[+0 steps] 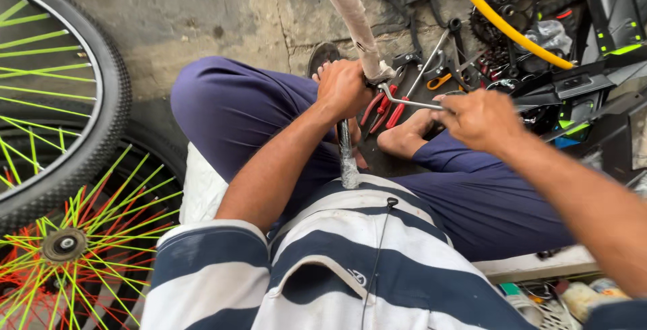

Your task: The person sits on the floor of a bicycle workshop and assembles a handlebar assembly, attaching brake levers and controls to the wrapped handlebar and tightening the fasteners with an Allen wrench by hand, working on the parts across their lap.

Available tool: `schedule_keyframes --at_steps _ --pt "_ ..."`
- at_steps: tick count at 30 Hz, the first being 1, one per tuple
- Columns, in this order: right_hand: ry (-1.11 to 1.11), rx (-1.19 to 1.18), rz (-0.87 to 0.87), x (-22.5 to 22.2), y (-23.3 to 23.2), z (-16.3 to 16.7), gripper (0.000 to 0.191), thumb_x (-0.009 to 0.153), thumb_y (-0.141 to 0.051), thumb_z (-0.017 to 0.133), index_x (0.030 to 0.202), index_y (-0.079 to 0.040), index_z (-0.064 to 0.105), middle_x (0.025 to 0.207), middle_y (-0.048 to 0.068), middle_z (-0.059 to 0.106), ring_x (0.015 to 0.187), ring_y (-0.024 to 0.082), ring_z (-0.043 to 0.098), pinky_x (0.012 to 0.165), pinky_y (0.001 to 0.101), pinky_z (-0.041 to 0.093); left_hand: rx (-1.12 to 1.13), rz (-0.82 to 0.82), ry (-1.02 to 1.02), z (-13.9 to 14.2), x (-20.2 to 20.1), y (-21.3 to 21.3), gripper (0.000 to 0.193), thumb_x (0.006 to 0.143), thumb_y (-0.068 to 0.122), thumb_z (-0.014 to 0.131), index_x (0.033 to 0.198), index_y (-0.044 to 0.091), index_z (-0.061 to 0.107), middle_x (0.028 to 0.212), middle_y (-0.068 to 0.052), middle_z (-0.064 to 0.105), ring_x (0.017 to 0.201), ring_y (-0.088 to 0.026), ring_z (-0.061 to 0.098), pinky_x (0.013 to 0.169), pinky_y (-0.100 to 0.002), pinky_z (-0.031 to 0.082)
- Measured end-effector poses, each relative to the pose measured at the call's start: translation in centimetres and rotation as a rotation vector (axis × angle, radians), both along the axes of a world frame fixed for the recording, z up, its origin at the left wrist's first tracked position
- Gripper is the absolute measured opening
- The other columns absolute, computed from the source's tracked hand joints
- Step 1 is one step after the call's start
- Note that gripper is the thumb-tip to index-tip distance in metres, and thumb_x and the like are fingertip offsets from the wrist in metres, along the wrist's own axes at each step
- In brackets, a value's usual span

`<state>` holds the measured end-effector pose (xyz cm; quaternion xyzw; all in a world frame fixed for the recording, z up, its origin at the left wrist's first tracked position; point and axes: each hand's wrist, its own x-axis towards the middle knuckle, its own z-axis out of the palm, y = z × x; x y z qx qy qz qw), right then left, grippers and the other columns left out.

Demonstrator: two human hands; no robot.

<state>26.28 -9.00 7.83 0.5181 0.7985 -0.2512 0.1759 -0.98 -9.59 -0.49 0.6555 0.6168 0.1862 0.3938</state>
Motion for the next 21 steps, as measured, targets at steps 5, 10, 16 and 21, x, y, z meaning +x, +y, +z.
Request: schedule_keyframes --at_steps 5,10,16,21 --pt "0.515 0.036 -0.374 -8.8 -0.8 -7.6 0.028 0.097 -0.031 0.073 0.086 -0.006 0.066 0.075 0.018 0.064 0.070 0.039 0.062 0.063 0.0481 0.047 -0.087 -0.028 0.157 -0.5 1.2 1.1 0.017 0.073 0.021 0.075 0.088 0.013 0.077 0.086 -0.019 0.074 0.084 -0.040 0.072 0.080 -0.050 0.057" --pt "0.657 0.149 -0.282 -9.9 -1.8 -6.9 0.027 0.087 -0.021 0.079 0.096 0.001 0.066 0.090 0.021 0.066 0.082 0.039 0.065 0.070 0.0466 0.050 -0.037 0.109 0.012 1.5 0.3 0.8 0.024 0.071 0.024 0.078 0.091 0.011 0.075 0.087 -0.019 0.074 0.083 -0.043 0.071 0.076 -0.052 0.055" --pt "0.649 0.044 0.027 -6.6 -4.1 -2.7 0.011 0.094 -0.015 0.070 0.103 -0.009 0.069 0.091 0.013 0.068 0.085 0.034 0.068 0.073 0.0439 0.053 -0.021 0.093 -0.009 2.0 -0.4 0.0 0.024 0.076 0.025 0.076 0.096 0.012 0.075 0.092 -0.018 0.075 0.086 -0.042 0.071 0.077 -0.052 0.055" --pt "0.197 0.325 0.333 -6.4 -2.5 2.2 0.017 0.098 -0.022 0.063 0.107 -0.024 0.077 0.095 0.006 0.074 0.087 0.028 0.072 0.072 0.0430 0.056 0.255 0.069 0.031 1.6 0.0 -0.8 0.020 0.067 0.018 0.077 0.083 0.008 0.073 0.086 -0.018 0.075 0.086 -0.043 0.070 0.074 -0.053 0.055"
